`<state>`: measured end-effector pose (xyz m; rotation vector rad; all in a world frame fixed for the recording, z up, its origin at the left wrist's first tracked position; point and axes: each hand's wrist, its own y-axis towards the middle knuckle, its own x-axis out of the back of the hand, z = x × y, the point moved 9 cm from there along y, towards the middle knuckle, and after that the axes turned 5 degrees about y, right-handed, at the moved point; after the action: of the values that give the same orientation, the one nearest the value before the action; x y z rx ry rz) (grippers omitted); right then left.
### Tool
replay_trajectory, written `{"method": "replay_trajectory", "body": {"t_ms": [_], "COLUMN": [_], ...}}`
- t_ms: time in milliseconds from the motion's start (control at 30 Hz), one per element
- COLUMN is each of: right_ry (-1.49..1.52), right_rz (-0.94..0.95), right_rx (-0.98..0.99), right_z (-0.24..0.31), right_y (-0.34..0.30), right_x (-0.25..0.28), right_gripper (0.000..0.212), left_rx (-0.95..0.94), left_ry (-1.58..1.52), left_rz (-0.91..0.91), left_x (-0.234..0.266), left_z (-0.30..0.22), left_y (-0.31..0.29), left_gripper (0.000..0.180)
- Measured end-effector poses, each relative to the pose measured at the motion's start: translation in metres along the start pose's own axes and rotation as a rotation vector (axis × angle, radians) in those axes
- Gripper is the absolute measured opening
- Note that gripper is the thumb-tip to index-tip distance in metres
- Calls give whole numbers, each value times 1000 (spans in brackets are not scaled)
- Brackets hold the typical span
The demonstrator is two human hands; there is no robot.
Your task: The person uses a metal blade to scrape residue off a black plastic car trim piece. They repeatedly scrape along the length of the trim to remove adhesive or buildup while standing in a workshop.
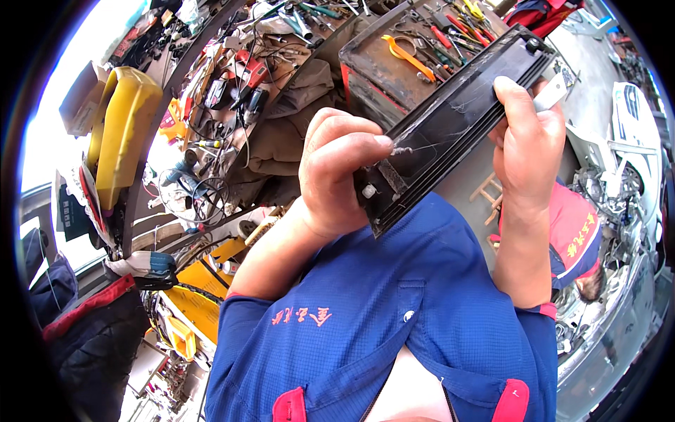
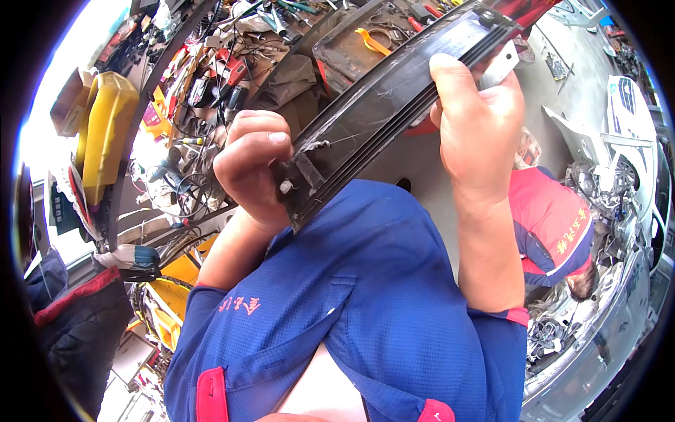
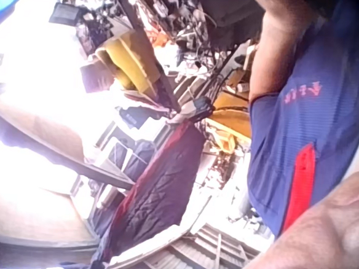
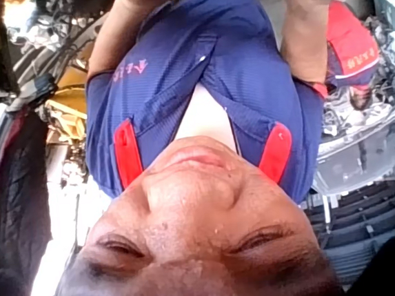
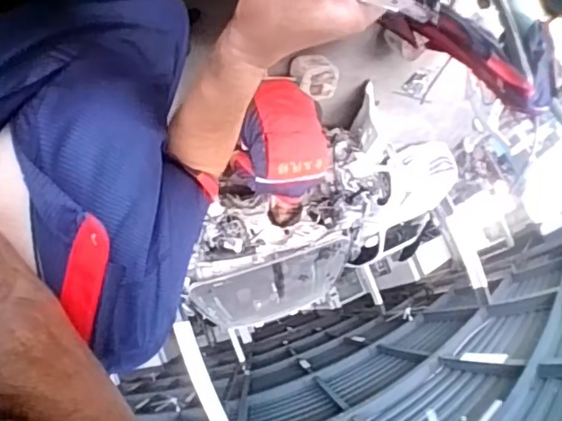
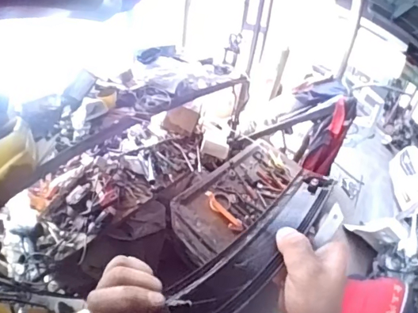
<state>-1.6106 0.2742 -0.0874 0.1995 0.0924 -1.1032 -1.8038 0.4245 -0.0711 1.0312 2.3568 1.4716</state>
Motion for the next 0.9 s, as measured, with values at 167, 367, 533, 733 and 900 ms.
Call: {"method": "replay_trajectory", "body": {"t_ms": [167, 367, 533, 733, 900], "right_ry": [13, 3, 16, -26, 7], "right_rz": [-29, -37, -22, -106, -185], "right_rx": [10, 42, 10, 43, 122], "right_z": [-1, 2, -3, -1, 6], "right_y": [0, -1, 0, 1, 8], "right_x": [-3, -6, -5, 2, 21], "right_gripper": [7, 7, 9, 6, 14], "left_rx": [-59, -63, -50, -23, 410], "left_ry": [38, -12, 7, 221, 304], "left_rz": [51, 81, 122, 96, 166], "left_x": [-4, -9, -9, 15, 35], "left_z": [-3, -4, -1, 8, 62], "left_y": [1, -3, -10, -8, -43], "left_gripper": [45, 37, 36, 27, 17]}}
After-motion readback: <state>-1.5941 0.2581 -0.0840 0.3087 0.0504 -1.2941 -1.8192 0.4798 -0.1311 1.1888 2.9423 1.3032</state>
